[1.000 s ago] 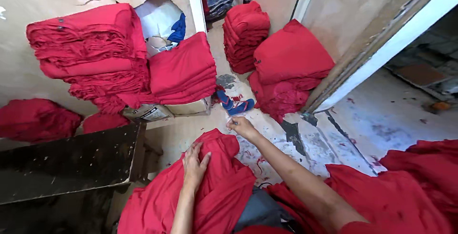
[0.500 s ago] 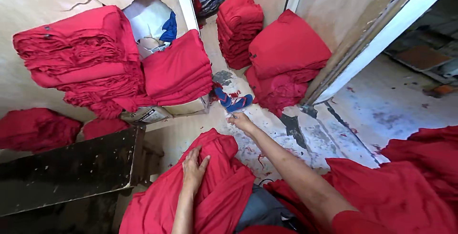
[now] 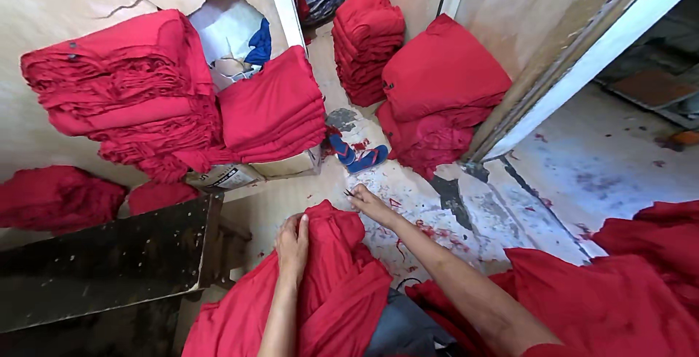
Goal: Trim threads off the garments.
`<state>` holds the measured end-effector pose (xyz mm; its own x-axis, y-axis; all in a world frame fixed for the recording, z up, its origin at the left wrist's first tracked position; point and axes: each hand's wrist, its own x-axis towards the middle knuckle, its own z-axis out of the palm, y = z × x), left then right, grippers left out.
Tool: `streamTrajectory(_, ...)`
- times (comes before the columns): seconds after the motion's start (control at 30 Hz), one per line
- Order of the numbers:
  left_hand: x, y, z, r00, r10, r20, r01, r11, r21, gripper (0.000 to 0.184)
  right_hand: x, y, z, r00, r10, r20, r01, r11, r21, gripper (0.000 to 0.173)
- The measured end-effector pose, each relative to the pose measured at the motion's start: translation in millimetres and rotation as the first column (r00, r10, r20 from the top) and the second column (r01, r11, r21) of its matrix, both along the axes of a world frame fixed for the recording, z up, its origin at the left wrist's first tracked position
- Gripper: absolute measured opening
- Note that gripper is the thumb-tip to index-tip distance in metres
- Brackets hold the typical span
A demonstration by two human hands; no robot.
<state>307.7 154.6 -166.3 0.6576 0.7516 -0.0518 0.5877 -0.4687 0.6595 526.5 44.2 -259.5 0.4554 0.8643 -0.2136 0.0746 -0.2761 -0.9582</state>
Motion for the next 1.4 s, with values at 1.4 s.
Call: streamTrajectory(1.4,66.5,49.9,-43.0,0.999,-0.017,0.046,0.041,0.817,-0.575,0.015,-16.9,17.2,-21.0,0.984,0.08,-0.159,-0.033,0.96,0.279,0.017)
